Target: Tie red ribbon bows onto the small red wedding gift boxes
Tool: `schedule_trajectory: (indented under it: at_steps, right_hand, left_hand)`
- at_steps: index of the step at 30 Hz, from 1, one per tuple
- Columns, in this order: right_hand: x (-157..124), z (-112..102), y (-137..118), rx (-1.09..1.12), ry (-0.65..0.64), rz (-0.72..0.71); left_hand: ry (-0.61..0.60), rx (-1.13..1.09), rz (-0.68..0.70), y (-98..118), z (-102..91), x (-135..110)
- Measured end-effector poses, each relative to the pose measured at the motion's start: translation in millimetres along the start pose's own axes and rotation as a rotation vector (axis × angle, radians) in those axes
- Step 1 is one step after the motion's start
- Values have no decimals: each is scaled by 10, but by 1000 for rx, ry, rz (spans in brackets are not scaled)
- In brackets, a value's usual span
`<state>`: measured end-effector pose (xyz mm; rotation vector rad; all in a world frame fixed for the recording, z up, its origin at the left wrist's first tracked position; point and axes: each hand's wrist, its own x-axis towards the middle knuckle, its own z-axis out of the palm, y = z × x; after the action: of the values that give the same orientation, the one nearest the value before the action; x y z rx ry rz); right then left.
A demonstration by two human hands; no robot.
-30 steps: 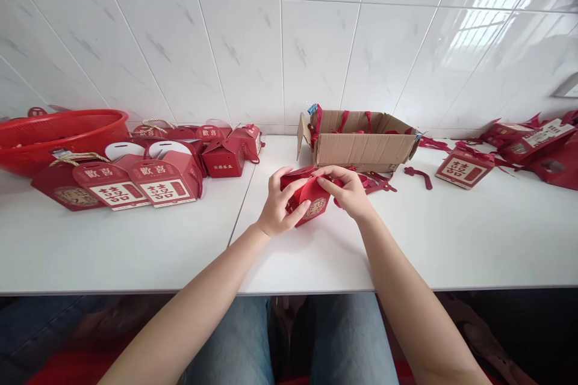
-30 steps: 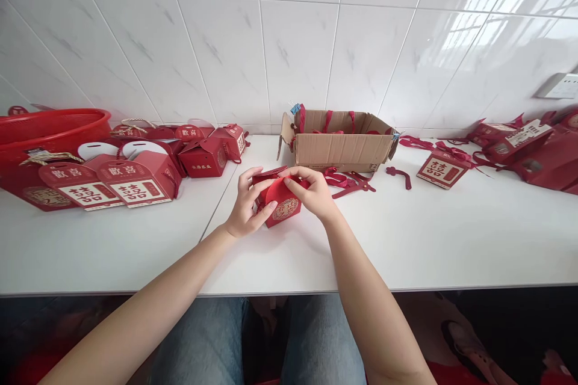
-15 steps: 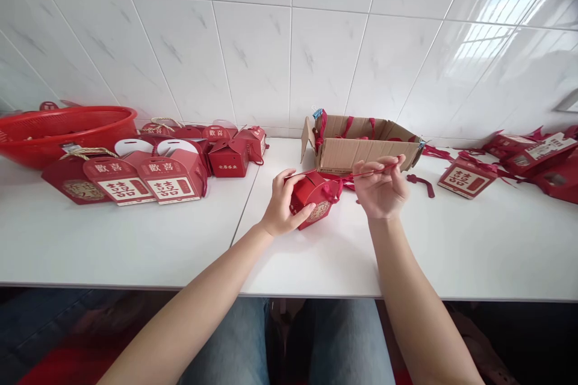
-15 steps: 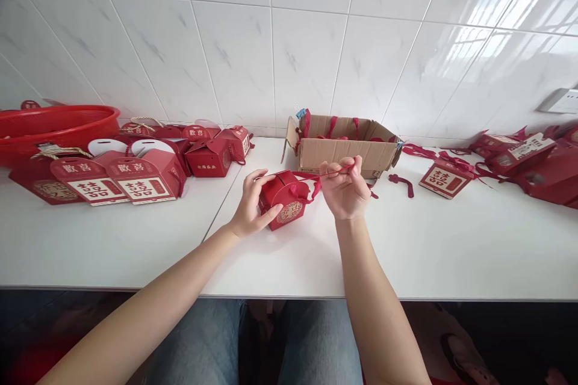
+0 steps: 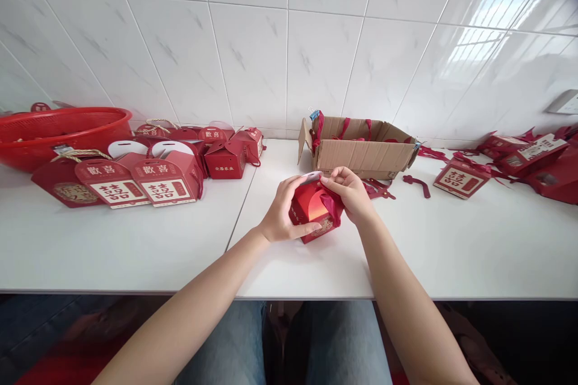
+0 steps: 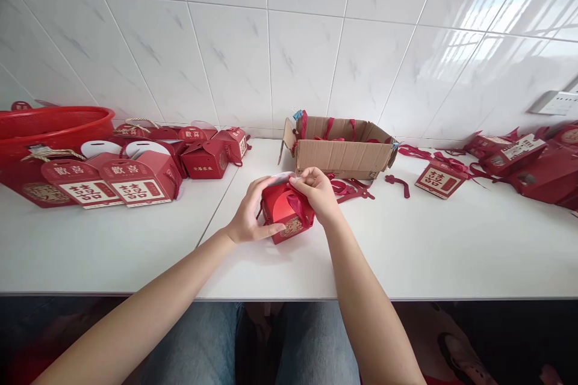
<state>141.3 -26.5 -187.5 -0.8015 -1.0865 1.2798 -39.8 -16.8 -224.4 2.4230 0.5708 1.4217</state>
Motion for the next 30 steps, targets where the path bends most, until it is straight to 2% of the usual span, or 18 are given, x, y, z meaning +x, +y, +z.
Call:
schedule_trajectory:
  at_steps: [8, 17, 23, 30]
  right_hand:
    - [-35, 17, -56, -135, -10, 18]
    - [6, -24, 26, -151, -25, -24]
    - [-9, -9, -1, -268, -70, 2]
    - [-23, -14, -12, -326, -118, -48]
  left_hand:
    - [-26, 57, 29, 49, 16, -27]
    - [-21, 70, 85, 64, 16, -9]
    - [-26, 68, 75, 63, 13, -11]
    - [-27, 77, 83, 62, 8, -12]
